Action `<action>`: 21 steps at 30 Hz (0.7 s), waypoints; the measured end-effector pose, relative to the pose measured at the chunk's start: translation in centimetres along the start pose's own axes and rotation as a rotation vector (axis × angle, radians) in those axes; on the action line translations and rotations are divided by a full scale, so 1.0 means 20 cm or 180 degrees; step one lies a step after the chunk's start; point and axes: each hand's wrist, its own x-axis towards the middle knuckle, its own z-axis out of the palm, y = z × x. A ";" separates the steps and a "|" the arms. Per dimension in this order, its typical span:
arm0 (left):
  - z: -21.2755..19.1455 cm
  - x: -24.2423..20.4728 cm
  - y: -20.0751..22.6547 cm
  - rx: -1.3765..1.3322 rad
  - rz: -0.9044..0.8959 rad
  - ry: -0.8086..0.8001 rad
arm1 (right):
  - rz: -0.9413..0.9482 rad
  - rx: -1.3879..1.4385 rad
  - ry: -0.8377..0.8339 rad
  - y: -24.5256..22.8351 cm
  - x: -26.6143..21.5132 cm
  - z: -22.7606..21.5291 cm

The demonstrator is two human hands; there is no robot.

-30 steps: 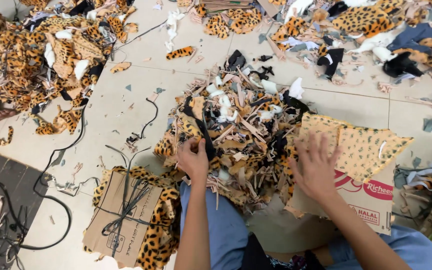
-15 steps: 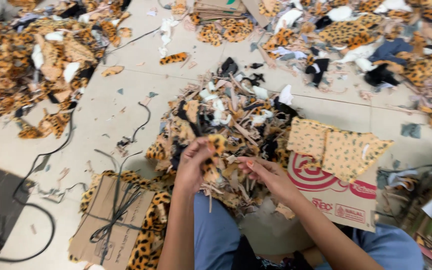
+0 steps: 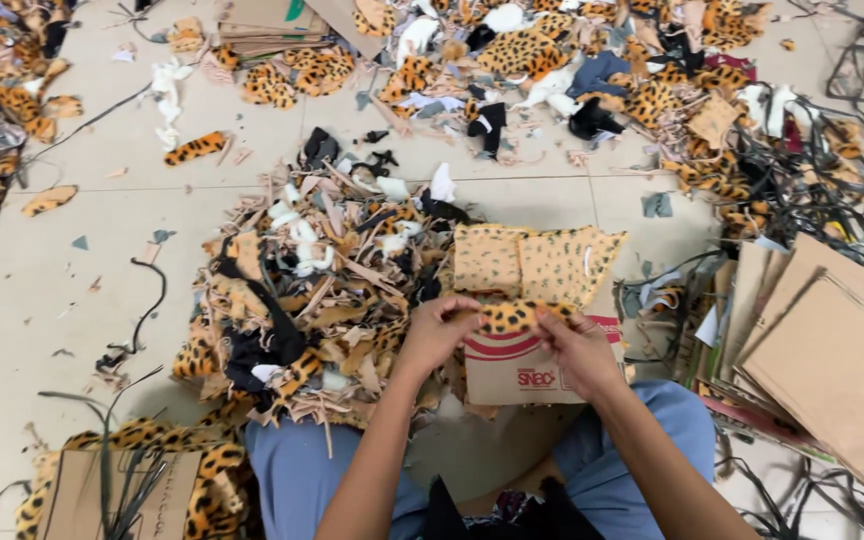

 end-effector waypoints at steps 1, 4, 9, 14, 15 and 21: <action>0.02 0.07 -0.07 -0.0005 -0.0001 -0.0027 | -0.0007 0.0001 0.0026 -0.04 0.00 -0.01; 0.04 0.23 -0.20 0.0560 0.0010 0.0339 | -0.0384 -0.0608 0.0131 -0.13 0.01 -0.04; 0.05 0.18 -0.07 0.0893 0.0147 0.0640 | -0.0895 -0.1521 0.0307 -0.20 -0.01 0.00; 0.02 0.15 -0.10 0.0949 0.0360 0.0522 | -0.1205 -0.1951 0.0230 -0.23 -0.03 -0.03; 0.01 0.12 -0.06 0.0909 0.0436 0.0450 | -0.1321 -0.1941 0.0152 -0.24 -0.03 -0.03; -0.02 0.11 -0.02 0.1663 0.1778 0.0503 | -0.2247 -0.1738 -0.0157 -0.27 -0.05 -0.04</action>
